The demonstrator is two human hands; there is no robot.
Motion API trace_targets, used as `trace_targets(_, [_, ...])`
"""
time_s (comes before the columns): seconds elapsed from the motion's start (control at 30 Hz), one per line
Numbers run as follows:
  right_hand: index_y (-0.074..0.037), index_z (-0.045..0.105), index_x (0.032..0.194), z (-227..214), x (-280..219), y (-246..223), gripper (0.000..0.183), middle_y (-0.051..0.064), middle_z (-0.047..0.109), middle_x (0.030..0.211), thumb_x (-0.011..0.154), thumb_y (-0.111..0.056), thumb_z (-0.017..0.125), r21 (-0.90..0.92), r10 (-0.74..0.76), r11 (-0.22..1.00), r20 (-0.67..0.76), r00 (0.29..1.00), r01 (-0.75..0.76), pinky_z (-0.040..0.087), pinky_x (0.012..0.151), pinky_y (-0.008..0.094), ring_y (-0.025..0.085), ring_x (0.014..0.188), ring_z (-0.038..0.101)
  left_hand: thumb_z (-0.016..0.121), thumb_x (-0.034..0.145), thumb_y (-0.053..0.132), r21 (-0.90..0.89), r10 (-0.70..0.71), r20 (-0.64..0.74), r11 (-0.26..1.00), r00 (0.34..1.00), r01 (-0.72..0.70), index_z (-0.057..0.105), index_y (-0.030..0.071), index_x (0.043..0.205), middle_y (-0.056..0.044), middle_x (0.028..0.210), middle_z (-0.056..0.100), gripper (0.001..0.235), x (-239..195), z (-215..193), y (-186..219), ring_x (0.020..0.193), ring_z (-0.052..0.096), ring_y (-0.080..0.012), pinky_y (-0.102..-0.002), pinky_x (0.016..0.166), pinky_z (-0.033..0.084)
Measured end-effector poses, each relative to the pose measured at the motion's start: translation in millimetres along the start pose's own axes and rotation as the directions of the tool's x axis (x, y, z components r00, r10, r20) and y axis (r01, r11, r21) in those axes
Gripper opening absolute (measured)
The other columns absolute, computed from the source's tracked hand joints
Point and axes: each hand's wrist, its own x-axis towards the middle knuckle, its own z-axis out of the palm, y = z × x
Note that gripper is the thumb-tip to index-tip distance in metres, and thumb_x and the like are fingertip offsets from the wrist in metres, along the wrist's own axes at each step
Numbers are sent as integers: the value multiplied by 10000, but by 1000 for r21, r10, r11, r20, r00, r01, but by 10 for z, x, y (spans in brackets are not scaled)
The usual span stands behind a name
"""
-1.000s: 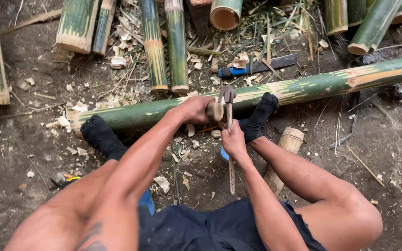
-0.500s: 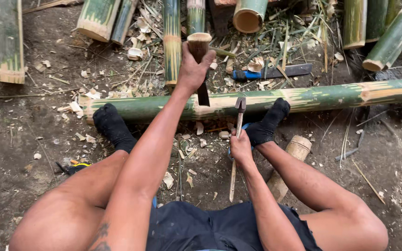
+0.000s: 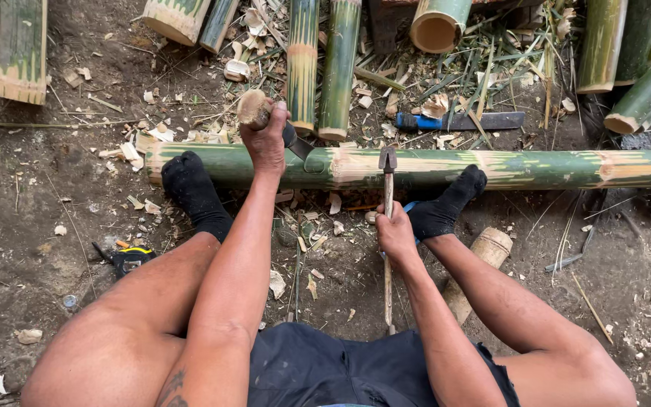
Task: The person uses a hammer and a wooden mallet to carve a hole into a bamboo pole. They repeatedly strike the mallet to deepen the hole, then insert a bamboo segment to test the fit.
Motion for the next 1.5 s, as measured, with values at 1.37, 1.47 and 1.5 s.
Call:
trace_targets(1.37, [-20,378,1205,446,-705,-3364,238,131,574,741,1058,-16,566,-337,-861,134,425,278,932,485,490,419,296,574,632,772,893,87,61,6,107,998,994,-13,668,40,1120,-18,1073,721,254,-199,-202,-280,967,683,-108,-281,859,572])
trace_targets(1.47, [-15,363,1115,656,-468,-3127,218,135,556,675,981,-25,535,-300,-848,272,375,375,915,432,396,420,287,505,590,749,953,112,167,-16,128,986,992,-6,658,32,1111,-25,1003,696,199,-246,-267,-291,917,651,-118,-286,845,557])
trace_targets(1.5, [-1,356,1195,721,-372,-3054,252,145,556,642,998,-45,506,-594,-635,199,528,564,779,437,331,416,280,444,588,751,924,108,159,4,114,987,994,-22,655,37,1121,-18,1019,695,230,-239,-287,-284,925,652,-117,-286,848,556])
